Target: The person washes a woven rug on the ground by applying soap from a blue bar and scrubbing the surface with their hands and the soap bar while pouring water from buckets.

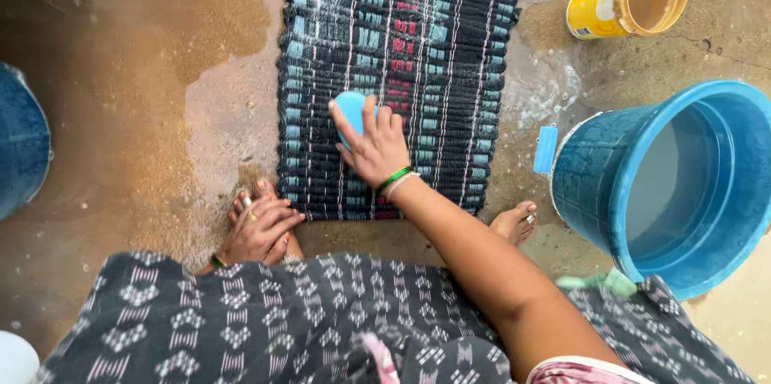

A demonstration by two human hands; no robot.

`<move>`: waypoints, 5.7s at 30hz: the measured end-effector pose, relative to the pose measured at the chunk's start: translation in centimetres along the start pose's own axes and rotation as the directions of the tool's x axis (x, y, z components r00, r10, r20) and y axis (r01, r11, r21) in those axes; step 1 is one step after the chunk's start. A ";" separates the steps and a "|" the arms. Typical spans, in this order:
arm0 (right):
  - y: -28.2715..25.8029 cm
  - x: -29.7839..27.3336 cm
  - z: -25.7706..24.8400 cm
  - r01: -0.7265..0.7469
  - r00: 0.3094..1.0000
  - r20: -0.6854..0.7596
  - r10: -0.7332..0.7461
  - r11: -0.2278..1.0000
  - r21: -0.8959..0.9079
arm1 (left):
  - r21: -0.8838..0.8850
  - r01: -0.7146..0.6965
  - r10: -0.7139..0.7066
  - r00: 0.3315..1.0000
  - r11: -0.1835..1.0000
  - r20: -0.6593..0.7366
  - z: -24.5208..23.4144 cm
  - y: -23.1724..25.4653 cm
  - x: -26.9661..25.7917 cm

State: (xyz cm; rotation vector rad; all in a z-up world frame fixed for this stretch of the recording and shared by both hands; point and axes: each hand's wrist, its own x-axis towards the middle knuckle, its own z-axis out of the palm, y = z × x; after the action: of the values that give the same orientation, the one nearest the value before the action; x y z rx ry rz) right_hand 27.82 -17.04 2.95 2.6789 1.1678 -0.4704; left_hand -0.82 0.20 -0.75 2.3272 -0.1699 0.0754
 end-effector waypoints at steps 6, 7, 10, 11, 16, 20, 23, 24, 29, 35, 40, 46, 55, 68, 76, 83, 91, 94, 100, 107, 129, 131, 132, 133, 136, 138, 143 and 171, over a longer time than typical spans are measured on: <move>16.9 3.8 0.6 -0.475 0.840 -0.190 0.508 0.858 0.194 | -0.002 0.062 -0.062 0.998 0.998 0.028 -0.3 0.7 0.0; 18.7 4.1 -0.1 -0.658 0.718 -0.106 0.688 0.721 0.218 | -0.012 0.062 -0.061 0.997 0.998 0.037 -0.3 0.6 0.3; 13.9 7.3 0.6 -0.653 0.697 -0.294 0.654 0.748 0.118 | -0.021 0.036 -0.036 0.999 0.999 0.004 -0.1 0.0 0.4; 9.7 6.3 1.3 -0.595 0.680 -0.346 0.646 0.763 0.254 | -0.019 0.039 -0.039 0.999 0.999 -0.005 0.1 -0.2 0.4; -0.2 -0.1 0.8 0.357 0.903 -0.254 -0.346 0.934 -0.002 | 0.024 0.011 -0.011 1.000 1.000 0.025 0.5 -0.5 -0.2; 13.7 4.5 -0.6 -0.180 0.984 -0.015 0.179 0.984 -0.015 | 0.030 0.006 -0.006 1.000 1.000 -0.007 0.6 -0.2 -0.4; 18.0 6.3 -1.2 -0.493 0.735 -0.403 0.546 0.837 0.236 | 0.021 -0.018 0.018 1.000 1.000 -0.009 0.2 -0.2 0.4; 17.6 6.9 -1.2 -0.615 0.668 -0.496 0.555 0.787 0.051 | 0.001 0.004 -0.004 1.000 1.000 -0.005 0.1 -0.2 0.6; -1.6 2.7 -0.3 -0.033 0.959 -0.253 0.127 0.938 0.345 | -0.029 0.049 -0.048 0.999 0.998 0.013 -0.4 0.4 0.9; 8.0 8.3 -3.9 -0.291 0.948 -0.203 0.244 0.924 -0.248 | -0.012 0.114 -0.114 0.993 0.993 0.007 -2.2 1.8 3.6; 7.3 10.1 -4.2 -0.413 0.900 -0.161 0.405 0.911 -0.015 | 0.101 0.270 -0.276 0.959 0.958 0.058 -3.9 3.8 6.2; -3.4 2.7 -3.4 0.519 0.851 -0.092 -0.517 0.855 -0.010 | 0.253 0.260 -0.305 0.940 0.932 0.156 -1.2 3.5 5.7; 2.3 13.9 -3.3 -0.438 0.795 -0.393 0.461 0.886 0.152 | 0.316 0.032 -0.087 0.984 0.948 0.159 0.9 0.9 4.6; 0.6 15.0 -6.9 -0.023 0.959 -0.282 -0.016 0.991 -0.135 | 0.162 -0.019 0.012 0.999 0.987 0.042 -0.2 1.1 3.5; -5.8 8.3 -6.4 0.622 0.782 0.021 -0.623 0.777 -0.094 | 0.151 0.042 -0.050 0.998 0.988 0.049 0.8 1.2 3.3; -5.8 16.7 -5.4 0.044 0.926 -0.375 -0.051 0.999 -0.027 | 0.157 0.125 -0.149 0.977 0.980 0.152 0.5 1.7 3.5; -6.6 8.5 -6.9 0.586 0.787 0.272 -0.554 0.809 -0.049 | 0.120 0.120 -0.131 0.987 0.986 0.093 0.2 1.6 3.5; -4.7 15.1 -9.7 0.285 0.938 -0.171 -0.302 0.951 -0.119 | 0.106 0.083 -0.095 0.990 0.991 0.108 0.6 1.0 3.1; -9.6 10.2 -8.2 0.195 0.968 0.145 -0.204 0.978 0.076 | 0.216 0.116 -0.135 0.988 0.970 0.077 1.7 1.0 3.1; -5.1 13.8 -9.0 0.429 0.897 0.025 -0.441 0.855 -0.292 | 0.221 0.058 -0.078 0.994 0.974 0.079 1.7 1.0 2.6; -4.9 5.1 -1.6 0.125 0.992 -0.057 -0.117 0.977 0.175 | 0.083 0.161 -0.173 0.973 0.983 0.152 -1.1 2.0 5.4; -3.4 -0.8 -2.4 0.622 0.761 -0.138 -0.634 0.773 -0.123 | 0.125 0.156 -0.178 0.966 0.980 0.187 -0.4 1.9 5.6; -1.9 0.2 -3.1 0.530 0.846 0.131 -0.516 0.840 -0.117 | 0.195 0.111 -0.143 0.976 0.975 0.161 0.4 1.7 5.9; -0.2 2.1 -3.7 0.427 0.850 0.395 -0.348 0.895 -0.131 | 0.259 0.066 -0.108 0.983 0.964 0.151 0.9 1.8 5.3; 5.4 8.0 -6.0 0.026 0.970 -0.240 -0.037 0.999 -0.047 | 0.249 -0.093 0.063 0.990 0.964 0.125 1.2 1.0 4.0; 6.8 9.2 -7.2 -0.133 0.966 -0.206 0.153 0.985 0.108 | 0.314 -0.129 0.066 0.977 0.941 0.201 1.2 0.8 4.4; -0.5 0.3 -2.0 0.268 0.949 0.241 -0.205 0.926 -0.265 | 0.249 -0.158 0.147 0.987 0.956 0.063 0.6 0.8 4.7; 12.3 -1.1 -0.4 0.019 0.972 -0.186 -0.143 0.840 -0.542 | 0.239 0.040 -0.100 0.964 0.970 0.245 2.6 0.6 3.9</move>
State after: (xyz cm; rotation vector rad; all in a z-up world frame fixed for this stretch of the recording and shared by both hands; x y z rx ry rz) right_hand 36.26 -25.97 4.22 2.2270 1.2466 0.1453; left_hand 2.93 -2.43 -1.70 2.5694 -0.2165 -0.2549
